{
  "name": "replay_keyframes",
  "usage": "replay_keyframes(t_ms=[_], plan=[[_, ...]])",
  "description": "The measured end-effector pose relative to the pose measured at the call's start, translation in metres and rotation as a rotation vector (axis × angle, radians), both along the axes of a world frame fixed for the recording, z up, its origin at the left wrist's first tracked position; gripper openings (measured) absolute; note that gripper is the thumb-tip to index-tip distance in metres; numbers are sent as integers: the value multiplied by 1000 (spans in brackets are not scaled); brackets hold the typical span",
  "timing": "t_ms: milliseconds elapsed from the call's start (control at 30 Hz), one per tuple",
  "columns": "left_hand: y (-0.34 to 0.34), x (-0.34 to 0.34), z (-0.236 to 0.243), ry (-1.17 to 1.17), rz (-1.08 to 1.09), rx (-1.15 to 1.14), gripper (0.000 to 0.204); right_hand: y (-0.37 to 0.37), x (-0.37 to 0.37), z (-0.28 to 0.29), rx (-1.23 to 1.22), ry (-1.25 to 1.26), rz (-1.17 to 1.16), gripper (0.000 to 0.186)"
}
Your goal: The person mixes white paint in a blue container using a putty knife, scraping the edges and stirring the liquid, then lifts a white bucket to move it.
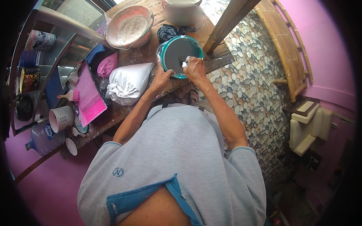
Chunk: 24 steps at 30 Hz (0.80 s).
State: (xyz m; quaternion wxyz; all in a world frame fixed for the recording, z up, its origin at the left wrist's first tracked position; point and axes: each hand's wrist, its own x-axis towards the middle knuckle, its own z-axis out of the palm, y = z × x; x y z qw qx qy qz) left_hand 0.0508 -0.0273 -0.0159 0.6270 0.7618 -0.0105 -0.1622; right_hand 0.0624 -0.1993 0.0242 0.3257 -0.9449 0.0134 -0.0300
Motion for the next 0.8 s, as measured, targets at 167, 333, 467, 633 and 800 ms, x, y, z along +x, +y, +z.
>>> replay_keyframes(t_ms=[167, 333, 467, 633, 800], plan=[[1, 1, 10, 81, -8, 12, 91, 4, 16, 1, 112, -93, 27, 20], [5, 4, -7, 122, -15, -97, 93, -6, 14, 6, -78, -66, -9, 20], [4, 7, -17, 43, -33, -29, 91, -1, 3, -4, 50, -3, 68, 21], [-1, 3, -5, 47, 41, -91, 71, -1, 20, 5, 94, -136, -11, 20], [3, 6, 7, 151, 23, -88, 67, -4, 8, -1, -100, -66, -37, 18]])
